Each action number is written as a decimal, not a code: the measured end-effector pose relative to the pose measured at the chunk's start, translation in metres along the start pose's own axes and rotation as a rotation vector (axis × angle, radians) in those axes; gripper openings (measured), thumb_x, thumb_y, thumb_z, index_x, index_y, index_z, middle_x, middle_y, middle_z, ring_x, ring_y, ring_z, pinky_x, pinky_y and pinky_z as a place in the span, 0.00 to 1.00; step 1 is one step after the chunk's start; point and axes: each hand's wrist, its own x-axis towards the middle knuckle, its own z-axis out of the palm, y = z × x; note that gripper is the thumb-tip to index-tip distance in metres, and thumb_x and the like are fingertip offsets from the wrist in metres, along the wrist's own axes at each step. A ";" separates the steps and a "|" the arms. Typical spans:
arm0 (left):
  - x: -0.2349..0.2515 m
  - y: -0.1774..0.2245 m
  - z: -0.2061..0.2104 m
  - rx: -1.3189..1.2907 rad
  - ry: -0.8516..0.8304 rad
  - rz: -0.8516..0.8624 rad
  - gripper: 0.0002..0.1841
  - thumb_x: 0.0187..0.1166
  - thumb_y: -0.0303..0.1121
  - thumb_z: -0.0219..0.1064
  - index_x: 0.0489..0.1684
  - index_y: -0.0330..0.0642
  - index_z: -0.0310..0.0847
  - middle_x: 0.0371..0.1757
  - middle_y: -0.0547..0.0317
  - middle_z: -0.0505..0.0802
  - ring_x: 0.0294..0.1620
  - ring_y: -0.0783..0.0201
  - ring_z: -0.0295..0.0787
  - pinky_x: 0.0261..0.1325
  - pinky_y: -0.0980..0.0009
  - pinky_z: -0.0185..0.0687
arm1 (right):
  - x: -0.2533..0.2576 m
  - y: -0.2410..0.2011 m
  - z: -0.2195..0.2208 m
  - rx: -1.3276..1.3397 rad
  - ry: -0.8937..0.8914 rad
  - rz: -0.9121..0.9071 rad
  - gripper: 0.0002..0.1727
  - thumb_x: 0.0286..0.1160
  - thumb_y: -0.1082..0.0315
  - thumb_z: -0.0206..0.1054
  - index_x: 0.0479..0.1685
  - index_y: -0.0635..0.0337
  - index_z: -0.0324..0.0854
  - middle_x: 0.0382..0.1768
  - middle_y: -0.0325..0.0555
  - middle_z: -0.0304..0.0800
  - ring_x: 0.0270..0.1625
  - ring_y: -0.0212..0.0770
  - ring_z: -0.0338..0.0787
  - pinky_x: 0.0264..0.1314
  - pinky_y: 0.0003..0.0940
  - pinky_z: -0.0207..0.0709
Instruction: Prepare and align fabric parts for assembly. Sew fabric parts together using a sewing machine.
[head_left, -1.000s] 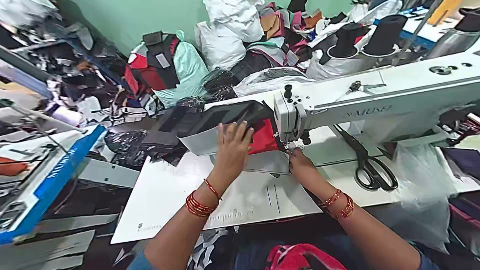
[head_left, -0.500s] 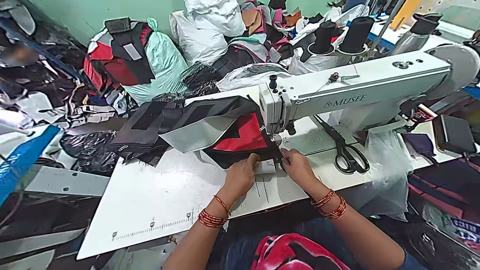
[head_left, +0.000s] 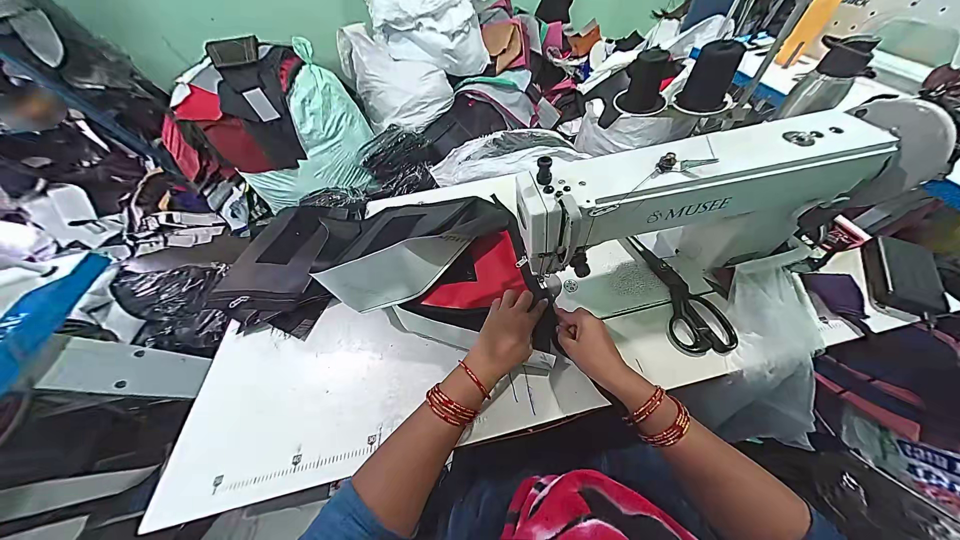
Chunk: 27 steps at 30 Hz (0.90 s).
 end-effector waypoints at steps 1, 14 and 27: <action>0.000 -0.002 0.005 0.010 0.034 0.016 0.32 0.76 0.21 0.55 0.85 0.49 0.73 0.81 0.45 0.78 0.80 0.38 0.69 0.75 0.40 0.64 | 0.000 -0.001 0.000 -0.018 -0.009 0.004 0.24 0.82 0.73 0.58 0.77 0.68 0.77 0.56 0.62 0.86 0.52 0.47 0.88 0.61 0.38 0.79; 0.003 -0.013 0.025 -0.011 0.159 0.164 0.27 0.73 0.17 0.57 0.76 0.33 0.79 0.76 0.39 0.85 0.81 0.38 0.76 0.85 0.44 0.65 | -0.001 -0.006 -0.001 -0.113 -0.060 -0.015 0.23 0.83 0.74 0.54 0.74 0.66 0.81 0.57 0.63 0.82 0.53 0.49 0.86 0.61 0.39 0.79; -0.003 -0.015 0.042 -0.310 0.469 0.110 0.21 0.70 0.17 0.58 0.58 0.30 0.91 0.65 0.38 0.91 0.73 0.43 0.86 0.78 0.51 0.77 | 0.000 0.003 -0.005 0.174 -0.077 -0.051 0.23 0.81 0.77 0.54 0.74 0.69 0.79 0.62 0.63 0.87 0.56 0.40 0.86 0.62 0.31 0.76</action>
